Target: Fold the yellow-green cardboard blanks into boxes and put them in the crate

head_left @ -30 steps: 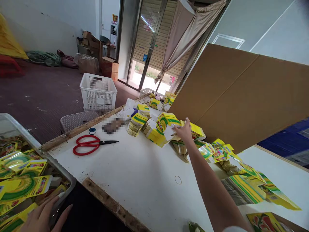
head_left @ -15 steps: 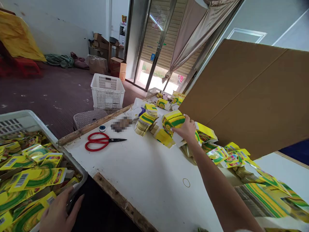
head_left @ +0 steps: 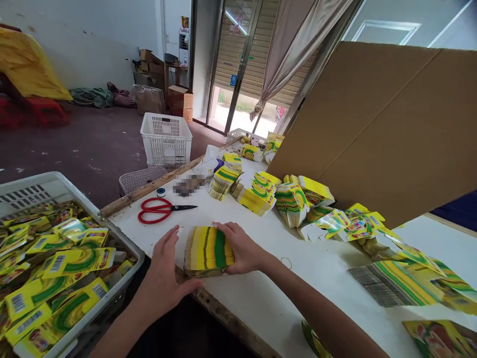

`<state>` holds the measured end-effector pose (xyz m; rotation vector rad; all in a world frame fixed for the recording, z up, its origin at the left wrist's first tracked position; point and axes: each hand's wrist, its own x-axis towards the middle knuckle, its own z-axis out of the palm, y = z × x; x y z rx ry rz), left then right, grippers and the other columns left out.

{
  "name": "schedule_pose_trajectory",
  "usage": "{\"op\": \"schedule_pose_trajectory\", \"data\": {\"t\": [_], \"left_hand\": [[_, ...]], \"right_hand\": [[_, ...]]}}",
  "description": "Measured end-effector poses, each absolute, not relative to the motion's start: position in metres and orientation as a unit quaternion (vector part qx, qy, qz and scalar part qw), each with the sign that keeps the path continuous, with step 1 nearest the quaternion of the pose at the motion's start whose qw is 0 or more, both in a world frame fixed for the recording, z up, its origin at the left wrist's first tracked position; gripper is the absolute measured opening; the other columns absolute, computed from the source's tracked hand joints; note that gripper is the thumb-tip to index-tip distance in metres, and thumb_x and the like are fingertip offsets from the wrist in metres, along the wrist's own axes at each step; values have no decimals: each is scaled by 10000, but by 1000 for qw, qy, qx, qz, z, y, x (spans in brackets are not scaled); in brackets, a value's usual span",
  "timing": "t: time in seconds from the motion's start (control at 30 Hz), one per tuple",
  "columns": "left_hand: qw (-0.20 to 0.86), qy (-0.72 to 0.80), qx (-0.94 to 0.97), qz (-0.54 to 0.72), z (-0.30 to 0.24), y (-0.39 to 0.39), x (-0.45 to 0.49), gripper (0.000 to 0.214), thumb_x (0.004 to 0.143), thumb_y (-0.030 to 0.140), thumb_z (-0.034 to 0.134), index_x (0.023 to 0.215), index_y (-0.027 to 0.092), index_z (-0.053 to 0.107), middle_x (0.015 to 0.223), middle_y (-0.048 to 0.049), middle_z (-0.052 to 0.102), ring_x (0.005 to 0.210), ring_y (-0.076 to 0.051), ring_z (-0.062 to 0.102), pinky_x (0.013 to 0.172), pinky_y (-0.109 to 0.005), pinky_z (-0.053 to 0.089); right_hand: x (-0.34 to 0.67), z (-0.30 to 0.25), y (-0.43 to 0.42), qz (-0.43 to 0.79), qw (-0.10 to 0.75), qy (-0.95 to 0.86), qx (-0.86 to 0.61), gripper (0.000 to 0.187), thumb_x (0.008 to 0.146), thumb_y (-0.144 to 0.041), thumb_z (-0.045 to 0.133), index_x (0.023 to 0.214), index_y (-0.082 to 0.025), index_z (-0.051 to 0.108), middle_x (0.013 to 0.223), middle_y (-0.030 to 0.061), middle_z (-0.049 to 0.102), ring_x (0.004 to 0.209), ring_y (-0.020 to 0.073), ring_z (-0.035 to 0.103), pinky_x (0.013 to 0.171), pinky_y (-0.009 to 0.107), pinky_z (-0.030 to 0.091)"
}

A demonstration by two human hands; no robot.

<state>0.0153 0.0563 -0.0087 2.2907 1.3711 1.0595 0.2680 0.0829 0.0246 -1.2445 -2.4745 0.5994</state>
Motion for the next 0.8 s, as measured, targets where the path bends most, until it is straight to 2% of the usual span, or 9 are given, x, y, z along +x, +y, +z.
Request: {"op": "schedule_pose_trajectory", "data": {"t": [0.1,0.23,0.3,0.33,0.4,0.5,0.6,0.8], "left_hand": [[149,473,825,270,6,71,31,1094,522,551,855,1411,172,343,1543,-252,332,1422,-448,336,1102,-633,361],[166,431,881,105,27,91,54,1225,466,608,846,1455,106,328,1583,-296,239,1485,-450,181,1163,-621,230],[162,399,902,26,34,100,64,1249,482,634,813,1479,85,298,1594,-306,192,1490,-457,146,1170,-617,181],[155,382,911,-6,36,103,68,1256,492,641,799,1489,80,281,1597,-310,175,1489,-462,140,1168,-615,173],[132,352,925,-52,41,109,75,1257,515,637,784,1505,75,249,1578,-320,222,1473,-468,197,1158,-603,187],[101,325,937,-84,47,115,85,1224,545,607,783,1502,67,244,1404,-304,481,1317,-443,461,1099,-543,314],[101,321,938,-86,51,121,92,1157,543,608,775,1460,81,307,1231,-248,587,1126,-400,585,979,-485,431],[183,328,921,-99,59,150,100,1083,481,680,751,1350,117,434,1224,-222,601,1082,-383,602,891,-448,481]], "right_hand": [[271,20,84,230,146,-867,-417,1174,513,-338,842,1499,-91,257,1414,246,443,1294,379,430,1088,555,339],[286,27,78,245,153,-867,-405,1149,642,-490,797,1528,-79,192,1553,289,290,1446,401,273,1156,604,230],[298,32,72,239,215,-844,-430,1036,731,-516,735,1529,-110,213,1581,257,278,1463,361,281,1157,571,274],[304,34,70,228,253,-821,-459,928,772,-494,703,1513,-141,270,1573,228,323,1445,339,332,1140,554,322],[317,35,63,212,320,-761,-523,683,825,-431,653,1424,-188,430,1463,178,510,1316,300,519,1064,519,439],[328,34,53,211,353,-707,-575,396,847,-347,614,1217,-207,613,1155,118,730,1032,256,706,921,463,555],[329,33,43,215,350,-701,-583,252,838,-309,610,1060,-215,685,977,81,780,887,237,746,826,409,593],[309,38,27,202,357,-700,-585,140,820,-241,580,862,-230,713,814,33,777,738,199,732,698,318,585]]}}
